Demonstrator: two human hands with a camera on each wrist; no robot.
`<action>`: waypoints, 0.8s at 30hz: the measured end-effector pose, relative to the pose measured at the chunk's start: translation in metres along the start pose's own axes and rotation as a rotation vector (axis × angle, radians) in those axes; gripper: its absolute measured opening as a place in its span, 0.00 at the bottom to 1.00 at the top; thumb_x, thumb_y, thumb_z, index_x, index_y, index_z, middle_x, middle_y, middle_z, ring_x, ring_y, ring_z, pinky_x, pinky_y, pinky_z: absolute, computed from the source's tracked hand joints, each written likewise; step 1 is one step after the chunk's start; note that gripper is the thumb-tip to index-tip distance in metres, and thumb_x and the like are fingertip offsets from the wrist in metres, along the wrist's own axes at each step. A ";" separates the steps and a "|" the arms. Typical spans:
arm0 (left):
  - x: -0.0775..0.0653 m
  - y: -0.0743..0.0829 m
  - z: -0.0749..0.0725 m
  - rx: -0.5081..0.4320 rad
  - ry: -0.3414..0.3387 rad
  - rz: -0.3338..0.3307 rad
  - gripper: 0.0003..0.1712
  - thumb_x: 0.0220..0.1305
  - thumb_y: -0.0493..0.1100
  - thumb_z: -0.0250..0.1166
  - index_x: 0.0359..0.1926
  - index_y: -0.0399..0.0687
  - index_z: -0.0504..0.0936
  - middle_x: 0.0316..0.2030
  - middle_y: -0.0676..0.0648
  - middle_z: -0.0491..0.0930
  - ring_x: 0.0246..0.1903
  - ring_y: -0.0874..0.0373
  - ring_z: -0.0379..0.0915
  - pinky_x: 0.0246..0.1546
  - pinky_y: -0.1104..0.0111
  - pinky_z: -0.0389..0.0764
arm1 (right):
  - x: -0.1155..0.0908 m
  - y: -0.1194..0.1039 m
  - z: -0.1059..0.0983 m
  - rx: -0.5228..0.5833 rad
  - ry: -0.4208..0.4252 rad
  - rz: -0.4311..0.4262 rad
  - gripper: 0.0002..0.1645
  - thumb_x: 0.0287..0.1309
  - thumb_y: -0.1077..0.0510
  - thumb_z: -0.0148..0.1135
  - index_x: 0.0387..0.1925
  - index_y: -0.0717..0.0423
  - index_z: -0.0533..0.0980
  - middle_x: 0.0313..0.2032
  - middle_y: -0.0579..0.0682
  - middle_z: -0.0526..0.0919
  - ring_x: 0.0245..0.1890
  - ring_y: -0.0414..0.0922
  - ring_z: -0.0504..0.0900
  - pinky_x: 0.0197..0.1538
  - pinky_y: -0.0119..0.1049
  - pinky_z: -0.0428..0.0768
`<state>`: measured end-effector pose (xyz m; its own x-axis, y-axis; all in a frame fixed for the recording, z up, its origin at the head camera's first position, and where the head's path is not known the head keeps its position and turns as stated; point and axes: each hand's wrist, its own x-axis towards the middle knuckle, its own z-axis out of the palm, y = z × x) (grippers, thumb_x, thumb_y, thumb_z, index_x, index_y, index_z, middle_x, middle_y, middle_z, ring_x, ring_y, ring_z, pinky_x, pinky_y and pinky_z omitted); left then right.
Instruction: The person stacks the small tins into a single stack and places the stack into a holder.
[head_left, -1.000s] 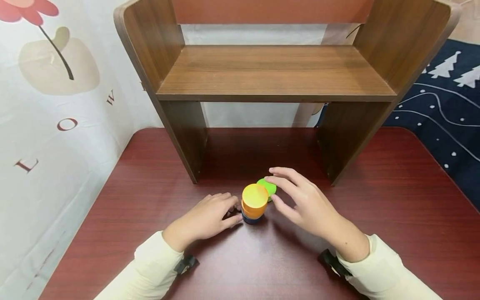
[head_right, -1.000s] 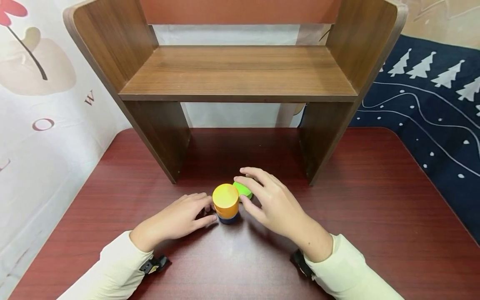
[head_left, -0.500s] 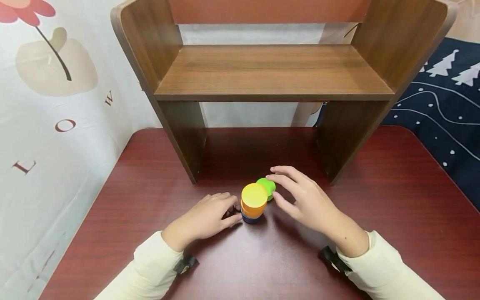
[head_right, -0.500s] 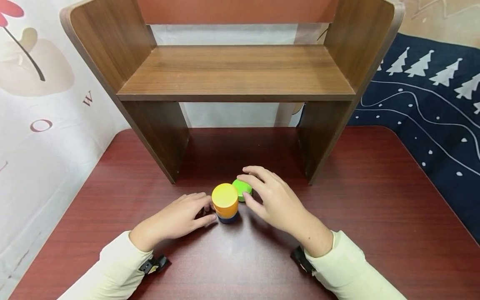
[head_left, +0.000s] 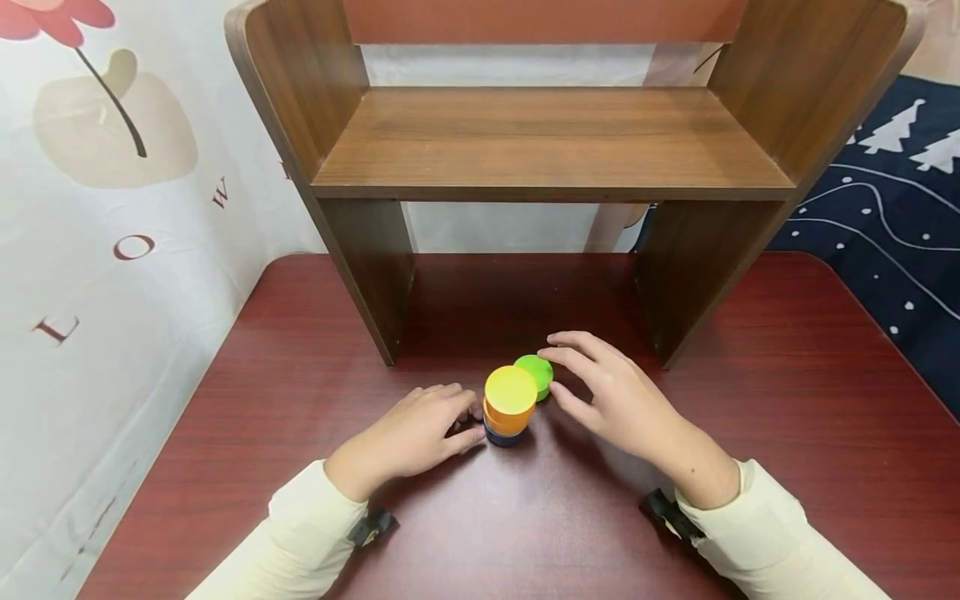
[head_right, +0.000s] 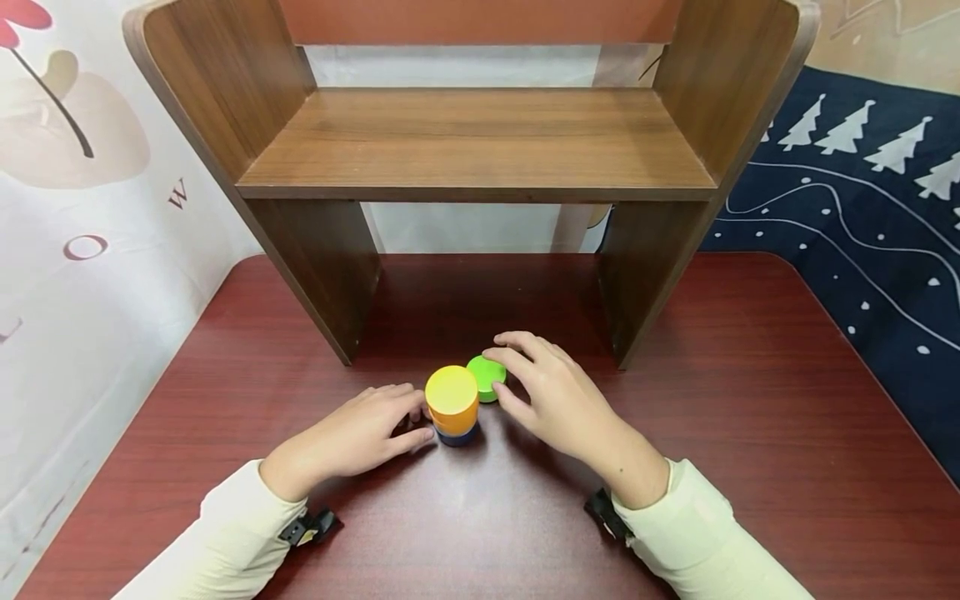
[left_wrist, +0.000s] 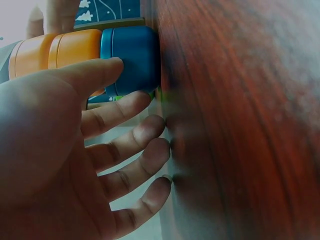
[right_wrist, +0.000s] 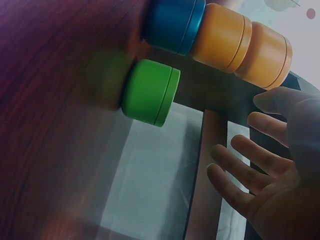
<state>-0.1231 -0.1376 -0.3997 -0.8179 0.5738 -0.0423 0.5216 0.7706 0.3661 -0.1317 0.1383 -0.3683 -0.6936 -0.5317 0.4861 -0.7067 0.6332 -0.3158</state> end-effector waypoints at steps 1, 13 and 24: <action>0.000 0.000 0.000 -0.002 0.000 0.000 0.12 0.66 0.56 0.66 0.43 0.56 0.80 0.33 0.58 0.76 0.37 0.62 0.71 0.45 0.59 0.73 | 0.000 0.000 0.000 -0.002 -0.005 0.004 0.25 0.56 0.58 0.72 0.56 0.52 0.79 0.57 0.51 0.79 0.56 0.49 0.80 0.56 0.46 0.81; 0.000 0.000 0.000 -0.001 0.009 0.000 0.11 0.65 0.56 0.66 0.42 0.58 0.80 0.33 0.59 0.75 0.37 0.63 0.71 0.44 0.60 0.72 | 0.001 0.004 0.001 -0.012 -0.045 0.029 0.25 0.55 0.58 0.73 0.56 0.52 0.79 0.57 0.51 0.79 0.56 0.49 0.80 0.55 0.47 0.81; 0.000 0.000 -0.001 0.005 0.007 0.002 0.12 0.65 0.56 0.66 0.42 0.57 0.80 0.34 0.59 0.76 0.36 0.62 0.71 0.43 0.61 0.73 | 0.001 0.007 0.006 -0.031 -0.063 0.008 0.24 0.55 0.58 0.73 0.54 0.54 0.79 0.56 0.52 0.79 0.55 0.49 0.81 0.55 0.47 0.81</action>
<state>-0.1233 -0.1385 -0.3988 -0.8184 0.5736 -0.0351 0.5247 0.7708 0.3613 -0.1381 0.1393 -0.3750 -0.7075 -0.5598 0.4314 -0.6968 0.6542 -0.2939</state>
